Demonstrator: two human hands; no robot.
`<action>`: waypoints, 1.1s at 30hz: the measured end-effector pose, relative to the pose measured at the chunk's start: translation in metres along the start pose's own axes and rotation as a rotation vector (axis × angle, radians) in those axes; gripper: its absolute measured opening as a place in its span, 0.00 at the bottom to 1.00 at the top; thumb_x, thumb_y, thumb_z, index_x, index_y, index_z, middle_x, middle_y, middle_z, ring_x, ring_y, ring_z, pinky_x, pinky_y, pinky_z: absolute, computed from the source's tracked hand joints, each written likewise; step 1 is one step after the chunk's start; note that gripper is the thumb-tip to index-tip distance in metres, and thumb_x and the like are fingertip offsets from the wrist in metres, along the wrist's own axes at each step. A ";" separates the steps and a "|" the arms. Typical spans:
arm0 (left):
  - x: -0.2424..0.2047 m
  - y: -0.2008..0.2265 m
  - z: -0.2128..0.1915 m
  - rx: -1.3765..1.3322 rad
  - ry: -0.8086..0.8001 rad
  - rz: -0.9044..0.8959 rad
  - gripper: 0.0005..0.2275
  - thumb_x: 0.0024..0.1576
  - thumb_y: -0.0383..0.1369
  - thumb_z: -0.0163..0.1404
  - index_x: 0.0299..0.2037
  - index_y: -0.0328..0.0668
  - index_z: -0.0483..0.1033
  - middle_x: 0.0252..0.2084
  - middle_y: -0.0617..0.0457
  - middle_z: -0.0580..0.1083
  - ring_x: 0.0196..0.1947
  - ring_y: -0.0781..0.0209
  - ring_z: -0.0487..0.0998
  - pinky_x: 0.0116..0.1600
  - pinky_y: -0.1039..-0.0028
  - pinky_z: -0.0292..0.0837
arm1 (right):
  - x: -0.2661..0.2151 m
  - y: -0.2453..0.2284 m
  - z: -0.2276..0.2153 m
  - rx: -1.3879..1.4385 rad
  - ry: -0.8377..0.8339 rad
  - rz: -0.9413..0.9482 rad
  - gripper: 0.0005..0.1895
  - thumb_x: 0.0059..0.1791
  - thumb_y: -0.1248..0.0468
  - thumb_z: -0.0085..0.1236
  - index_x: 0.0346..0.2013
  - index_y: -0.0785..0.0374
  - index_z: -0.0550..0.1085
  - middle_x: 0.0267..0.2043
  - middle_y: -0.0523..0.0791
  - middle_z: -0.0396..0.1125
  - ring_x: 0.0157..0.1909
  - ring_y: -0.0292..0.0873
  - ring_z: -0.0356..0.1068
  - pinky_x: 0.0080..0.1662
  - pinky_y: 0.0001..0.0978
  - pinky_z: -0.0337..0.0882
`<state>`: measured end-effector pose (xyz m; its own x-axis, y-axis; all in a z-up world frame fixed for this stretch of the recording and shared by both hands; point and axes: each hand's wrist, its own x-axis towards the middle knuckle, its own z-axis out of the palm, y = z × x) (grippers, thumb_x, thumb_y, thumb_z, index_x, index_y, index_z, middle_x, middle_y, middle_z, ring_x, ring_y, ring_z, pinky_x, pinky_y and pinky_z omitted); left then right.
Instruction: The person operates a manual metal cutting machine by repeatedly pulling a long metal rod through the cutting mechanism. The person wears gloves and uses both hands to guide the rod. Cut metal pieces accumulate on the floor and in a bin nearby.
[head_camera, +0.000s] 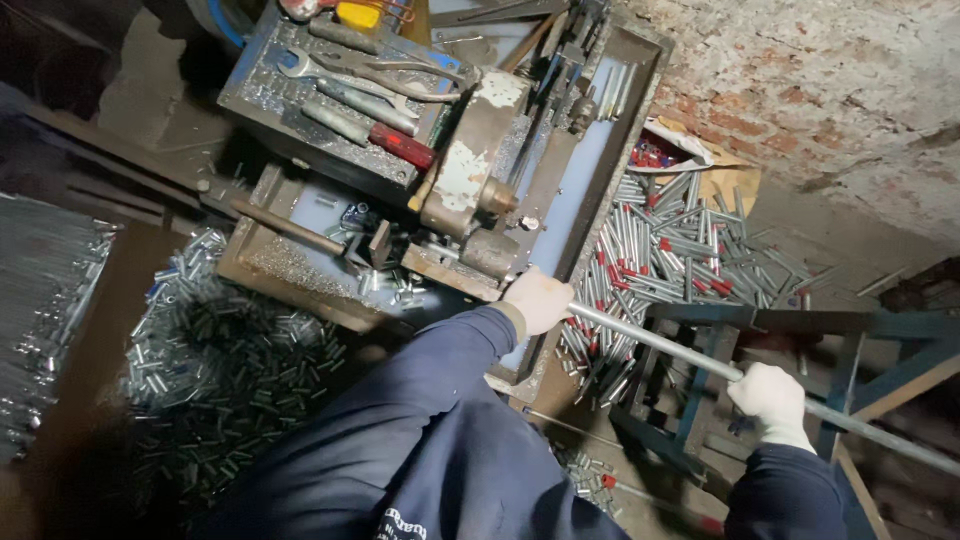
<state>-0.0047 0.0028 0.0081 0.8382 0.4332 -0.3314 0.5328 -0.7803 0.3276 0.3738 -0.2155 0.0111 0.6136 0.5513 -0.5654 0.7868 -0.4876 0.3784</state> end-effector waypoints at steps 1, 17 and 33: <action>0.001 -0.001 0.001 0.001 -0.002 -0.002 0.10 0.66 0.43 0.50 0.43 0.48 0.79 0.33 0.52 0.81 0.29 0.47 0.80 0.48 0.57 0.72 | 0.008 0.003 0.011 0.001 -0.001 -0.002 0.23 0.48 0.49 0.47 0.44 0.56 0.85 0.47 0.51 0.81 0.51 0.56 0.81 0.54 0.44 0.78; 0.014 -0.010 -0.004 -0.037 -0.006 -0.002 0.14 0.67 0.49 0.47 0.44 0.50 0.78 0.32 0.54 0.81 0.27 0.47 0.81 0.55 0.57 0.69 | 0.002 -0.002 0.013 0.129 0.317 -0.053 0.20 0.52 0.42 0.47 0.37 0.49 0.79 0.41 0.49 0.79 0.49 0.57 0.78 0.50 0.48 0.76; -0.014 -0.016 0.062 -0.014 0.391 0.102 0.13 0.56 0.49 0.54 0.35 0.51 0.75 0.29 0.49 0.81 0.32 0.46 0.85 0.45 0.56 0.72 | 0.016 -0.008 0.016 -0.007 -0.128 -0.225 0.28 0.42 0.42 0.54 0.41 0.58 0.86 0.48 0.53 0.82 0.57 0.56 0.80 0.57 0.51 0.78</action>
<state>-0.0319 -0.0181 -0.0475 0.8665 0.4951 0.0638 0.4441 -0.8230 0.3542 0.3761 -0.2136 -0.0132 0.4097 0.5551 -0.7239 0.9033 -0.3574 0.2372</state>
